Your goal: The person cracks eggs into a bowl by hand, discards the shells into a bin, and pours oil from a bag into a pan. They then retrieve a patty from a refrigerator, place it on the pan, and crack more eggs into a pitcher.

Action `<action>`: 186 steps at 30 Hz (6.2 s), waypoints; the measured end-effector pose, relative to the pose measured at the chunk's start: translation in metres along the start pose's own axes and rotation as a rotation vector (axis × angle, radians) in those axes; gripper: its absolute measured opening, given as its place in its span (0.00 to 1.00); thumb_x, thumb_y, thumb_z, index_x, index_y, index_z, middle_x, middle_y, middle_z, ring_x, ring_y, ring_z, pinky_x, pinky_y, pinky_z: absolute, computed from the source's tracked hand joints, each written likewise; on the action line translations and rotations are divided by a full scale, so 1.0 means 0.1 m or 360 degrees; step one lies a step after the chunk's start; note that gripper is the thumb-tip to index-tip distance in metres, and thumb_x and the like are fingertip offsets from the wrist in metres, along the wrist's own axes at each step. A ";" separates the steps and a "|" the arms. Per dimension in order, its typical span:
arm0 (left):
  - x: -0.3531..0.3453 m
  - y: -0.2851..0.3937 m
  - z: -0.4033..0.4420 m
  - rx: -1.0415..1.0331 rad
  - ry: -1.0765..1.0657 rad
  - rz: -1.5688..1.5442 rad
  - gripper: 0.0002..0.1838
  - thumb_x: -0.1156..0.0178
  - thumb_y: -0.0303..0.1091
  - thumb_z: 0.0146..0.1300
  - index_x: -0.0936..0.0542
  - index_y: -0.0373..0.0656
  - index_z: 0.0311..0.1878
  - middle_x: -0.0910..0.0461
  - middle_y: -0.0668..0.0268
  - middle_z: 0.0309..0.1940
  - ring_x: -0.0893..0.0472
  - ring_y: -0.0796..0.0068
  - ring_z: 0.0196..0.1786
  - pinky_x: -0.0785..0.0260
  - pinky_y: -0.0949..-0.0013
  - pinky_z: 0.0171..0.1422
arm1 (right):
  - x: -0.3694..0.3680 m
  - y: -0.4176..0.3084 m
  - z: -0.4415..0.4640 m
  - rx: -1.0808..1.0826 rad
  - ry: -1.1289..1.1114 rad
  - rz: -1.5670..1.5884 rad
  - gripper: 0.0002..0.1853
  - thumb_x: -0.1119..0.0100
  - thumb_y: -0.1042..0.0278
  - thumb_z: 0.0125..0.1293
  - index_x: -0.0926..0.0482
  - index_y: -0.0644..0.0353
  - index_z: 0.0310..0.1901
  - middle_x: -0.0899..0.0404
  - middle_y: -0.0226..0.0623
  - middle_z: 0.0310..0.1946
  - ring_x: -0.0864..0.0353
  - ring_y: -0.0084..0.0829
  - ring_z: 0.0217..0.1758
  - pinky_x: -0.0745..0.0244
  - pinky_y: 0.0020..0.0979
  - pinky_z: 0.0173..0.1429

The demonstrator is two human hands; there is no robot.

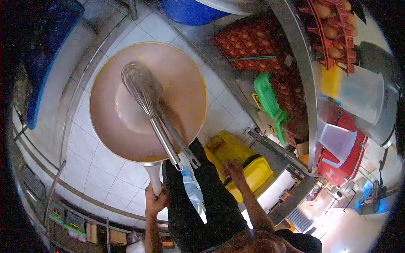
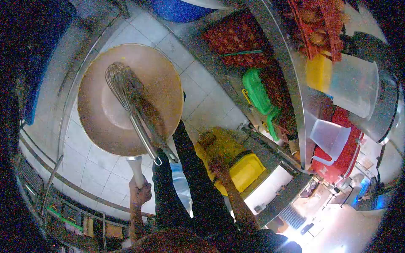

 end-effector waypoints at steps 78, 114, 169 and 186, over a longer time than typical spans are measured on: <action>-3.68 1.92 2.54 -0.0243 -0.0792 -0.0023 0.23 0.48 0.40 0.70 0.33 0.45 0.66 0.21 0.58 0.53 0.19 0.63 0.47 0.22 0.57 0.48 | 0.48 1.24 0.54 -0.0172 -0.0055 -0.0176 0.26 0.49 0.43 0.69 0.27 0.57 0.57 0.23 0.41 0.48 0.23 0.37 0.47 0.27 0.43 0.52; -0.59 -3.83 -1.72 0.0422 0.1597 -0.2227 0.16 0.47 0.40 0.71 0.25 0.36 0.50 0.19 0.57 0.37 0.17 0.64 0.34 0.24 0.65 0.33 | -7.88 -4.04 0.78 0.2673 -0.0017 -0.2505 0.14 0.41 0.58 0.62 0.20 0.58 0.43 0.16 0.45 0.38 0.16 0.44 0.40 0.22 0.40 0.42; 0.49 2.98 -0.81 -0.0819 0.0658 -0.0206 0.14 0.50 0.37 0.73 0.22 0.40 0.52 0.17 0.60 0.40 0.17 0.69 0.37 0.24 0.69 0.38 | -1.47 -6.84 -3.22 0.2120 0.0733 -0.0121 0.17 0.39 0.65 0.57 0.28 0.69 0.42 0.22 0.62 0.28 0.19 0.59 0.34 0.26 0.52 0.37; -1.39 6.38 -0.37 -0.1160 0.0008 0.0388 0.14 0.48 0.35 0.74 0.21 0.36 0.52 0.19 0.67 0.35 0.22 0.78 0.39 0.30 0.73 0.46 | -2.52 -10.04 -1.34 0.1603 0.1007 -0.0080 0.23 0.39 0.57 0.57 0.26 0.70 0.45 0.17 0.56 0.33 0.17 0.57 0.39 0.22 0.49 0.44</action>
Point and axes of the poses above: each hand's wrist, its own z-axis towards the middle knuckle, its own x-axis out of the back of the hand, y = z × x, the point moved 5 cm from there along z, towards the middle knuckle
